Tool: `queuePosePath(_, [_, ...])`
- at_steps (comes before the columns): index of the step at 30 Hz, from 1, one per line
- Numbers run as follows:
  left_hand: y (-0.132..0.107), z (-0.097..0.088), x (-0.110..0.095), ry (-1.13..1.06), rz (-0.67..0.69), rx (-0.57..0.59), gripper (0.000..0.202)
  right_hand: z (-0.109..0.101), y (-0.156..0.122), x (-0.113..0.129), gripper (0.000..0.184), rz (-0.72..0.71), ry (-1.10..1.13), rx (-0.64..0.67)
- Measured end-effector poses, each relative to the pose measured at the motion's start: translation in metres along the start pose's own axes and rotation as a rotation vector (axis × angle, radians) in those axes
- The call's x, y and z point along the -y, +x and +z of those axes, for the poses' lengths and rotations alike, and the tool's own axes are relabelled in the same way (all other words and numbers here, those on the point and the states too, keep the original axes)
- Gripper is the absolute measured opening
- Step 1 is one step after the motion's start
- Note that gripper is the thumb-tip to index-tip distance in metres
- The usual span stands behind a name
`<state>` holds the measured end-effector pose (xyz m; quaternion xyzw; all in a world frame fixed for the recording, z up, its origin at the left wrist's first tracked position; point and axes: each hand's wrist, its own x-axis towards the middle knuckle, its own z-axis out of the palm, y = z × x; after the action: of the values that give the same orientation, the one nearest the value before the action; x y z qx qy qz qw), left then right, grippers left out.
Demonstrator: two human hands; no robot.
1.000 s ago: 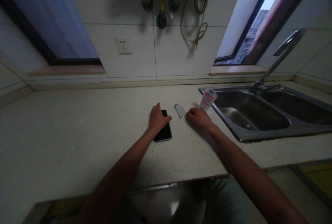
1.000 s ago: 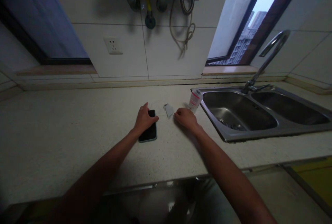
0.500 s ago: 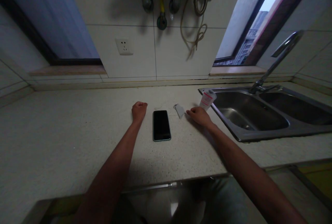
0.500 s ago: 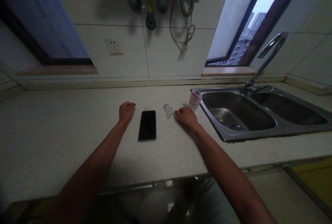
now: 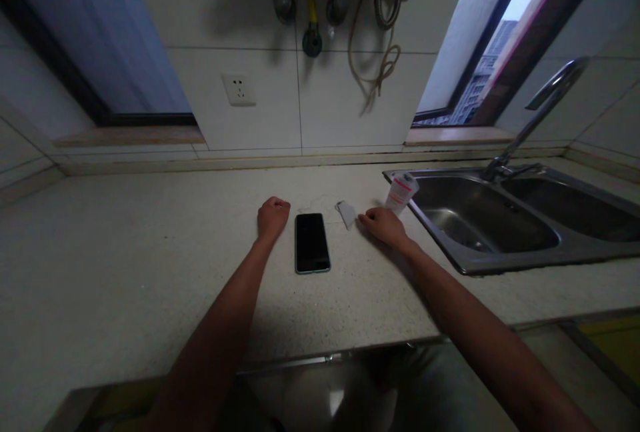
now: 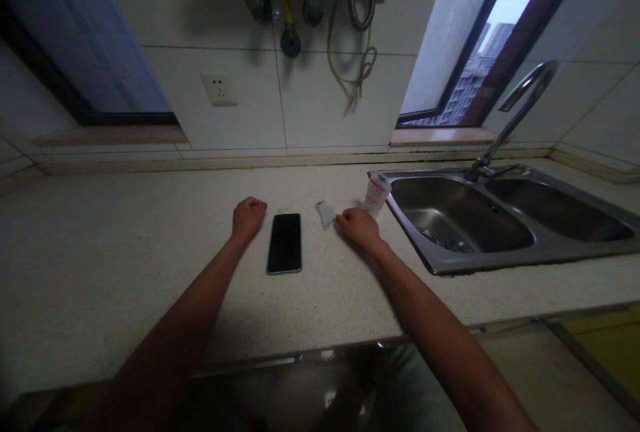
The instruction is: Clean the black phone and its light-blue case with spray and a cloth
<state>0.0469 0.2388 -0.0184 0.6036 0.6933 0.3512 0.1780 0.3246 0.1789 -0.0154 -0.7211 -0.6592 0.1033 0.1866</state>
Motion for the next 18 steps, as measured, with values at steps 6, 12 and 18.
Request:
queuePosePath(6, [-0.046,-0.001,-0.033,0.322,0.087,0.278,0.094,0.009,-0.005,0.01,0.04,-0.124,0.121,-0.001])
queuePosePath(12, [-0.067,0.009,-0.045,0.345,0.116,0.263,0.098,0.013,-0.012,0.019,0.04,-0.159,0.08,0.033])
queuePosePath(18, [-0.06,0.009,-0.044,0.244,0.187,0.246,0.093,0.013,-0.012,0.018,0.041,-0.177,0.097,0.03])
